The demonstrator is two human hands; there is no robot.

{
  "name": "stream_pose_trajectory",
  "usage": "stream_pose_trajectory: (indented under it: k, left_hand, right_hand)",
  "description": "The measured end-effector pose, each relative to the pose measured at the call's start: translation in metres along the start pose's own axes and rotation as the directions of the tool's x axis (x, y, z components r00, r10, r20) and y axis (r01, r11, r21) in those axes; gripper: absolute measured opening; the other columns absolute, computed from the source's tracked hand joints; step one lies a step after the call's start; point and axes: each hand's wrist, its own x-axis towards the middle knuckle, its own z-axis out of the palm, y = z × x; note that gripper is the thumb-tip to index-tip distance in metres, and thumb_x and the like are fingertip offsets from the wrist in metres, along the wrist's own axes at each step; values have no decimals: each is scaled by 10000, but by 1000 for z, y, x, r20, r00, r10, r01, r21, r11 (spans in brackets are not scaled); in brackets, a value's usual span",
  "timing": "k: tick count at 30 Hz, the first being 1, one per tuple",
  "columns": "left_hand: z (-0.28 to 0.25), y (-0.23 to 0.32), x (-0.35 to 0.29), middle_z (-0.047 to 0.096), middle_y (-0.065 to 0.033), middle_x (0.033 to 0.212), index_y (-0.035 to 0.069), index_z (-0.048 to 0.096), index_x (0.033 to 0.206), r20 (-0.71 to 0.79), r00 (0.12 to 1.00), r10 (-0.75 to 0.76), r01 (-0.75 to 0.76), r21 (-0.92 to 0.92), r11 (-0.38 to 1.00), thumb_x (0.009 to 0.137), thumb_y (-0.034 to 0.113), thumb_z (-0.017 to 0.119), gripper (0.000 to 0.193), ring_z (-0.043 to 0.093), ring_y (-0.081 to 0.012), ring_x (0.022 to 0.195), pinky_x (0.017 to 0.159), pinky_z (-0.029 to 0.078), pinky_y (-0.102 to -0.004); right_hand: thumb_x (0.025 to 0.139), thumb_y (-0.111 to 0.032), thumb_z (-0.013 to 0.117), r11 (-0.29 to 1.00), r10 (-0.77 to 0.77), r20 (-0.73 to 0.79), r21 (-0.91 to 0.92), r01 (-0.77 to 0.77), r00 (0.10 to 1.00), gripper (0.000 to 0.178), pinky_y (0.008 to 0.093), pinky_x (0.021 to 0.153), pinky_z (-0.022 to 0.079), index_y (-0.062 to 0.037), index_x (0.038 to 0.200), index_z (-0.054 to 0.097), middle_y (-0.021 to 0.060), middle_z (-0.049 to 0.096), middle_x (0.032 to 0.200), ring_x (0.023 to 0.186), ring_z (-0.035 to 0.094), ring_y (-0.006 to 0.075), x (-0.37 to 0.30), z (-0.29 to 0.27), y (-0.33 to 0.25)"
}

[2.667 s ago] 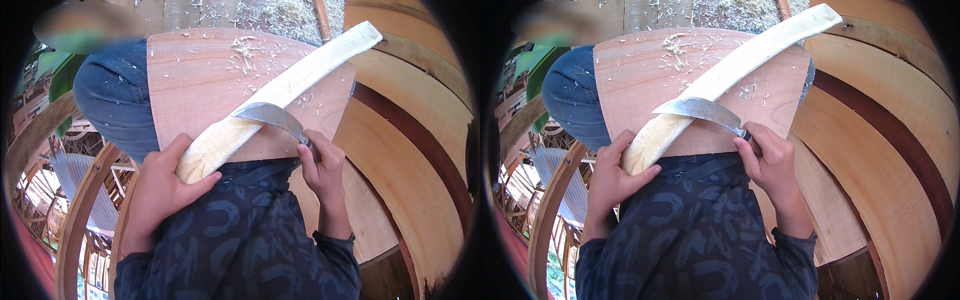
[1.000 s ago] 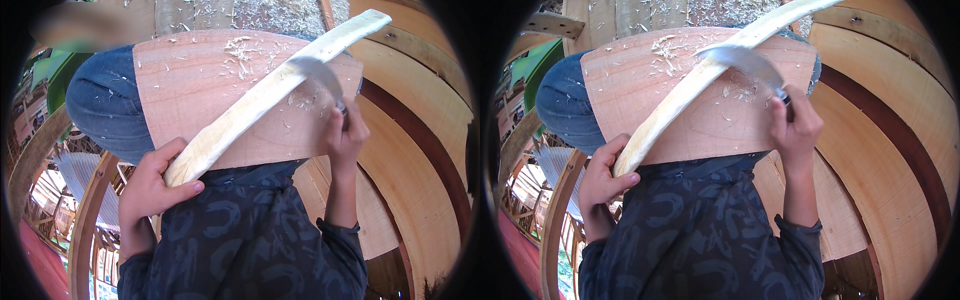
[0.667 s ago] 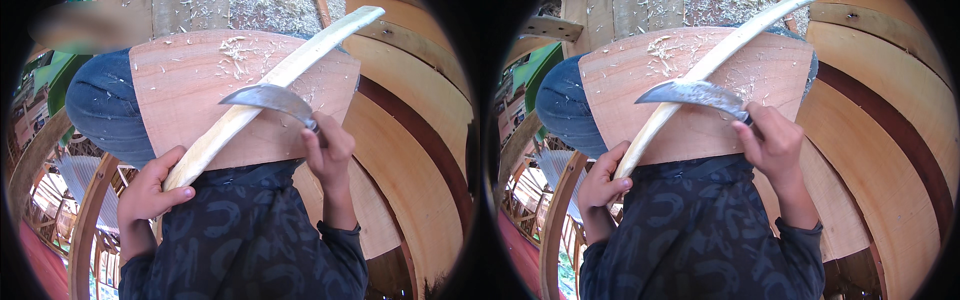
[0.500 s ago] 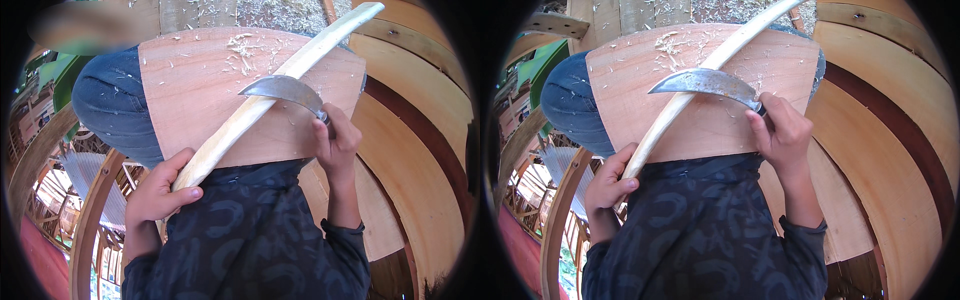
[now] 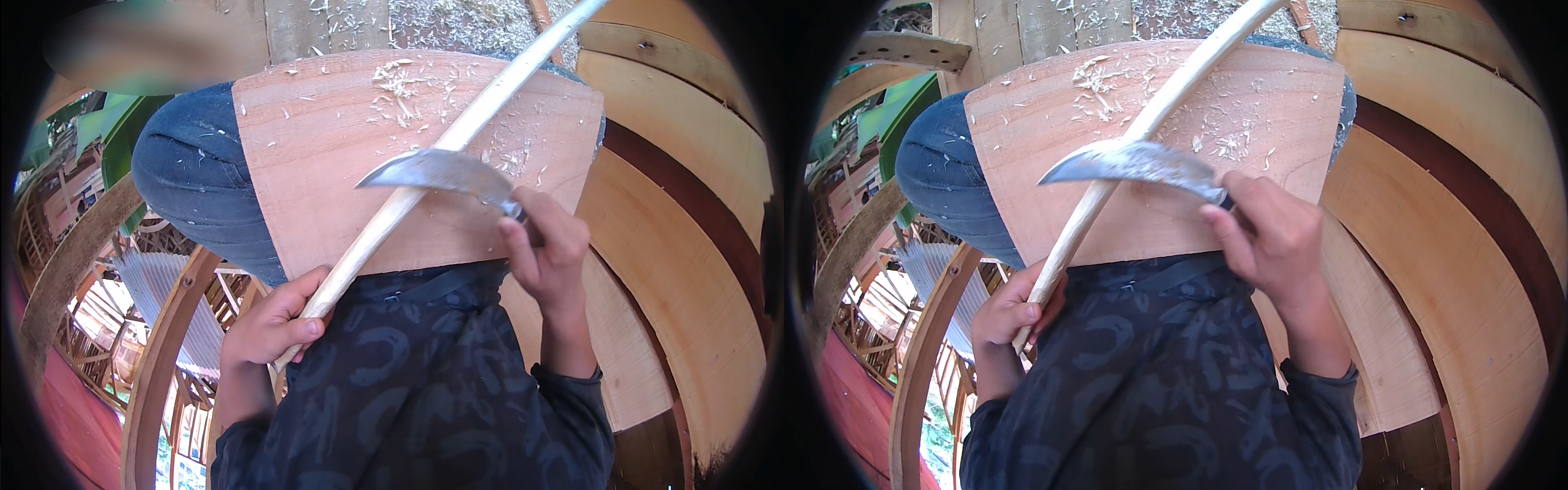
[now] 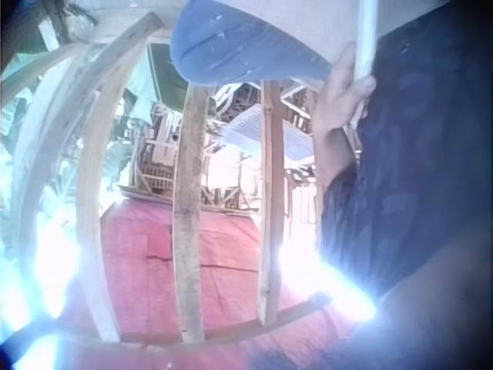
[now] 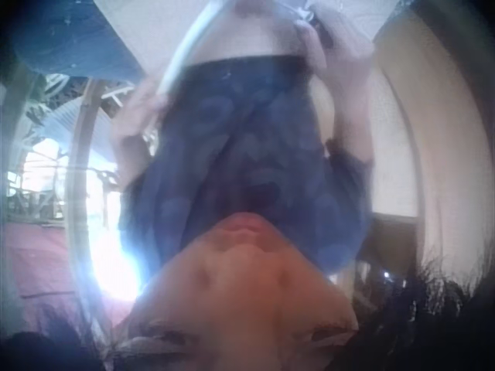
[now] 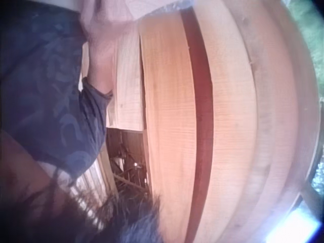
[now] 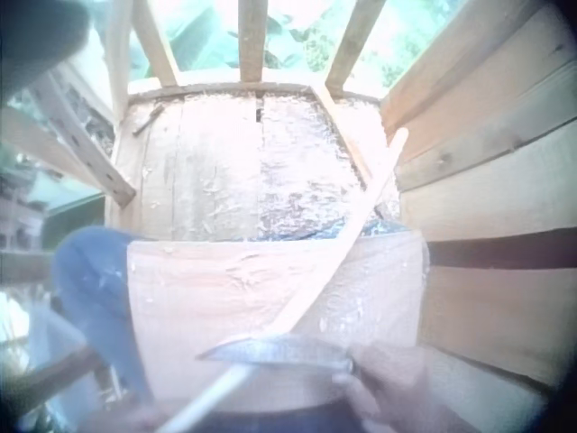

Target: The person sits on a wooden floor and uses a curved knife to shave and shape a long, thin piece of light-colored wood. They hold the wood against their lap and repeatedly scrape the blade along its length to remove thin shavings.

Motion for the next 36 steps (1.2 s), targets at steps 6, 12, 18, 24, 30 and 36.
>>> stream_pose_trajectory:
  k: [6,12,18,24,30,36]
  left_hand:
    - [5,-11,1,445,0,555,-25,438,953,18,999,-28,30,-174,984,784,570,658,656,396,-46,385,323,315,-185]
    - [5,-15,-2,436,-5,563,-11,431,939,87,995,-57,80,-293,953,769,563,679,649,402,-49,388,341,329,-176]
    - [3,-34,1,425,12,593,-2,430,973,223,974,-22,128,-473,872,820,543,639,604,413,-41,424,355,343,-170]
    - [7,-40,2,436,11,576,11,426,938,239,969,-58,188,-570,800,787,550,666,609,412,-44,387,370,349,-162]
    - [8,-45,2,443,7,575,9,431,934,236,971,-35,170,-578,798,791,537,667,596,427,-42,389,371,357,-157]
    - [6,-48,2,449,2,576,9,432,944,243,970,-4,145,-565,813,811,528,651,579,419,-45,386,367,358,-158]
  right_hand:
    - [829,-140,694,988,41,-62,-145,-49,997,180,275,477,419,-13,944,639,80,585,659,503,548,141,7,-2,7]
    - [925,-191,594,923,296,-370,-127,-363,881,220,222,496,307,24,963,620,11,494,602,544,380,63,16,-44,62]
    - [776,-116,727,1000,-9,71,15,8,997,201,271,439,381,-8,920,638,66,545,613,453,499,150,-6,-7,-5]
    - [752,-162,757,999,47,132,-28,-44,990,219,288,459,409,-40,891,639,70,507,584,477,537,187,-7,3,-17]
    - [875,-172,645,954,199,-207,-183,-237,958,171,262,477,379,-14,940,638,82,565,645,497,487,116,15,-9,27]
    - [873,-144,650,983,146,-174,-82,-162,974,184,238,477,347,25,943,629,36,501,620,524,424,71,-4,-31,23]
